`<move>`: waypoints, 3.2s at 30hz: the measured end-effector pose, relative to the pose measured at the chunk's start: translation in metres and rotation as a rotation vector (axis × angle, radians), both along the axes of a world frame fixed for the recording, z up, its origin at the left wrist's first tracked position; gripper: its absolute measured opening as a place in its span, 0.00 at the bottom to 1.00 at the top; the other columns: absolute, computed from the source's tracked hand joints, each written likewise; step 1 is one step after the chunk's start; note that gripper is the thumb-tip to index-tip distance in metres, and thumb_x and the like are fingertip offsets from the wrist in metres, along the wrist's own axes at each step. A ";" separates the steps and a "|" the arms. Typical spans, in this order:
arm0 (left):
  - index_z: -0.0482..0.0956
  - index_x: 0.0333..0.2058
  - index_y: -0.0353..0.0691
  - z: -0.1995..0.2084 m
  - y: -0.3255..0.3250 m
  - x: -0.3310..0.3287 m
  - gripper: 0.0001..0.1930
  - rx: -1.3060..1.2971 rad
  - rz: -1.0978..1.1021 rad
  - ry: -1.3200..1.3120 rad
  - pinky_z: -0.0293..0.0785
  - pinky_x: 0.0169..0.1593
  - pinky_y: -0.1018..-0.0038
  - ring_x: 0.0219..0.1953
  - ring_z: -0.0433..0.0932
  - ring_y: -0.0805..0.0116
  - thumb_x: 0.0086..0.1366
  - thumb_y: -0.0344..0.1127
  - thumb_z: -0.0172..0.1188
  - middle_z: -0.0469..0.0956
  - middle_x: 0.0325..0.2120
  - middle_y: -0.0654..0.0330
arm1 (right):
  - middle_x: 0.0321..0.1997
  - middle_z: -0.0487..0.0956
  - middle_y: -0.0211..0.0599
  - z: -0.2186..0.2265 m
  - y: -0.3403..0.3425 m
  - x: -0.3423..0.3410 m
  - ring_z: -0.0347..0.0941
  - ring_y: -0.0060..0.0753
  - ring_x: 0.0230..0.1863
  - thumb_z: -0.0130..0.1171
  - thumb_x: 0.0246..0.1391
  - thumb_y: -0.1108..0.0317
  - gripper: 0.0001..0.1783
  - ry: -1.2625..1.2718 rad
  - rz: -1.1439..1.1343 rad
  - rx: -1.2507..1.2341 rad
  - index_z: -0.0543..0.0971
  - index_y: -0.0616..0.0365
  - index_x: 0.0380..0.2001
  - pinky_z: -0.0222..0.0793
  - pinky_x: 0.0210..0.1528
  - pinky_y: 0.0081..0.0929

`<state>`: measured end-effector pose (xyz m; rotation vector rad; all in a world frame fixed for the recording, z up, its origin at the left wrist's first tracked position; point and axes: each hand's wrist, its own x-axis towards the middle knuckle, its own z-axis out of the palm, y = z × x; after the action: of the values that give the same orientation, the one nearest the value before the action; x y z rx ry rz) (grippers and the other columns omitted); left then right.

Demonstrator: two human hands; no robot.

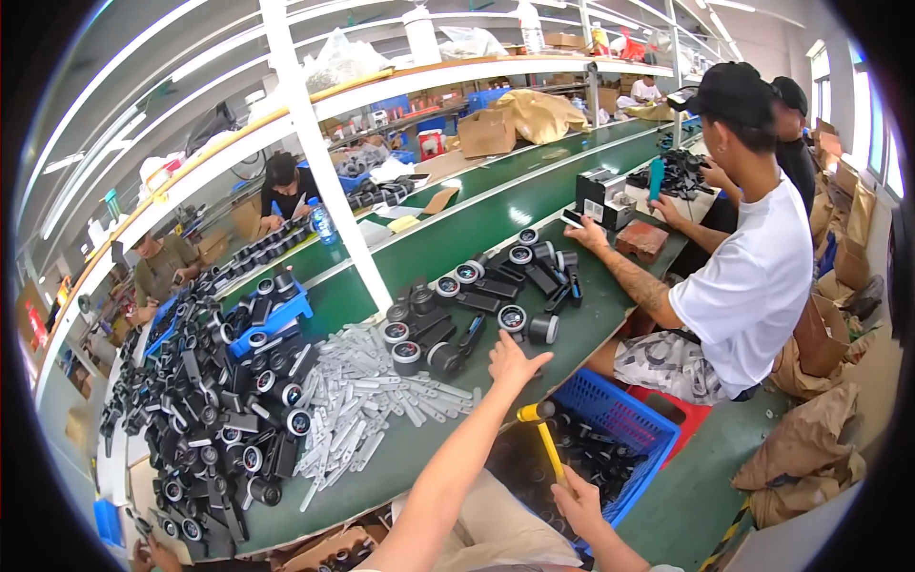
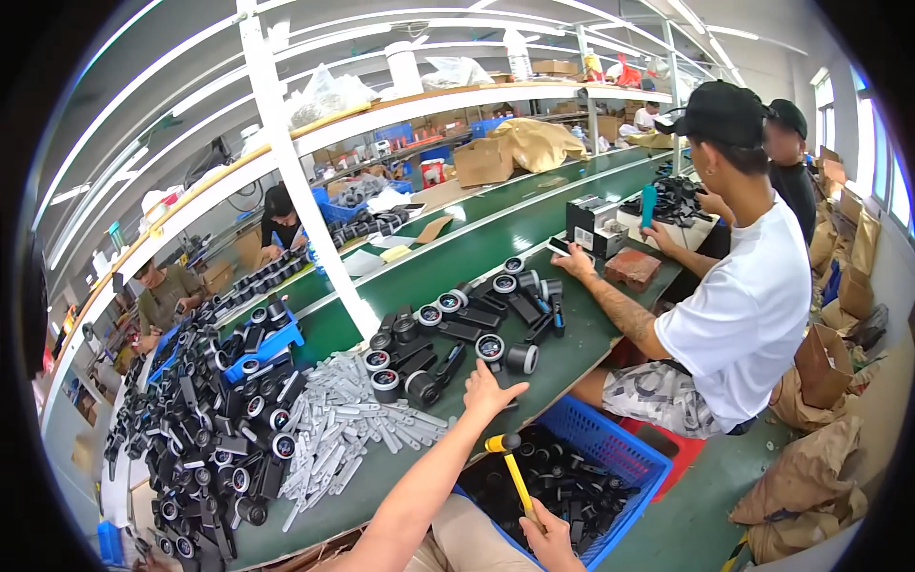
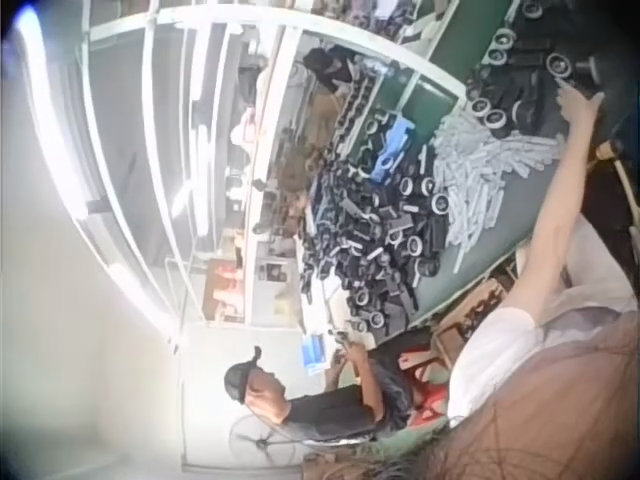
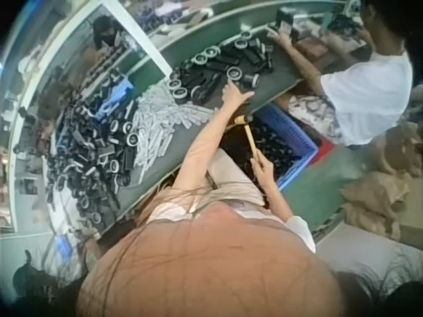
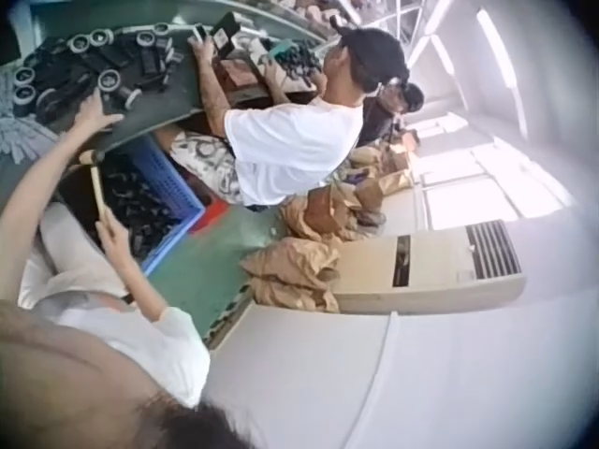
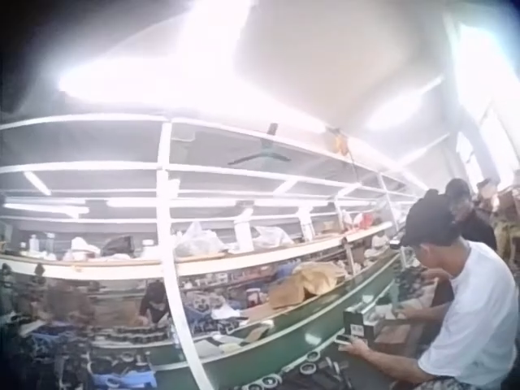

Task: The person assembles plastic parts and metal components by hammering them together on a factory production line.

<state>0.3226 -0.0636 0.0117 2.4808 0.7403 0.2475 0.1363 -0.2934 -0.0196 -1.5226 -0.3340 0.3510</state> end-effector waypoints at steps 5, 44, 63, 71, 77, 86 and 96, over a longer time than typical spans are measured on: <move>0.49 0.61 0.22 -0.041 0.037 0.008 0.51 -0.050 -0.019 -0.207 0.68 0.56 0.62 0.54 0.70 0.45 0.45 0.45 0.65 0.69 0.51 0.37 | 0.17 0.68 0.21 -0.006 -0.025 0.002 0.60 0.11 0.15 0.54 0.54 0.77 0.22 -0.018 -0.043 -0.048 0.71 0.59 0.54 0.54 0.16 0.14; 0.81 0.29 0.46 0.012 0.089 -0.126 0.07 0.402 -0.941 -0.207 0.64 0.50 0.68 0.48 0.68 0.64 0.48 0.30 0.61 0.74 0.40 0.66 | 0.19 0.70 0.23 -0.026 0.028 0.032 0.63 0.13 0.17 0.56 0.54 0.74 0.25 -0.295 0.020 -0.216 0.70 0.59 0.57 0.60 0.19 0.15; 0.83 0.36 0.47 0.016 0.114 -0.334 0.07 0.416 0.066 -0.380 0.71 0.34 0.63 0.31 0.73 0.58 0.58 0.33 0.61 0.70 0.24 0.59 | 0.17 0.66 0.19 -0.025 0.043 -0.010 0.59 0.09 0.16 0.54 0.54 0.78 0.24 -0.218 0.276 -0.098 0.70 0.63 0.56 0.55 0.17 0.12; 0.83 0.37 0.46 -0.003 0.115 -0.339 0.08 0.455 0.120 -0.394 0.71 0.35 0.64 0.32 0.72 0.58 0.57 0.33 0.61 0.69 0.25 0.58 | 0.21 0.68 0.26 0.000 0.057 -0.030 0.60 0.13 0.22 0.59 0.50 0.78 0.25 -0.147 0.336 -0.132 0.71 0.65 0.54 0.59 0.24 0.15; 0.83 0.38 0.47 -0.003 0.110 -0.338 0.09 0.437 0.128 -0.377 0.72 0.36 0.64 0.37 0.71 0.58 0.57 0.34 0.61 0.70 0.31 0.59 | 0.21 0.69 0.31 -0.003 0.061 -0.034 0.62 0.16 0.22 0.60 0.50 0.77 0.25 -0.228 0.372 -0.161 0.71 0.65 0.53 0.61 0.25 0.17; 0.84 0.39 0.51 -0.004 0.101 -0.340 0.11 0.444 0.159 -0.379 0.69 0.38 0.65 0.38 0.69 0.59 0.56 0.36 0.63 0.73 0.33 0.62 | 0.30 0.76 0.48 0.015 0.095 -0.039 0.75 0.38 0.28 0.61 0.51 0.74 0.22 -0.460 0.456 -0.179 0.72 0.67 0.50 0.70 0.33 0.27; 0.82 0.31 0.42 -0.007 0.109 -0.335 0.08 -0.154 0.302 -0.530 0.70 0.44 0.70 0.36 0.79 0.67 0.50 0.32 0.68 0.80 0.32 0.61 | 0.31 0.75 0.50 0.040 0.122 -0.031 0.75 0.49 0.32 0.57 0.51 0.76 0.25 -0.692 0.502 -0.261 0.69 0.62 0.55 0.71 0.36 0.34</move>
<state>-0.0126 0.0456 0.0044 2.0141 0.8543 0.8821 0.1057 -0.1716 0.0201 -1.7773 -1.2694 0.2504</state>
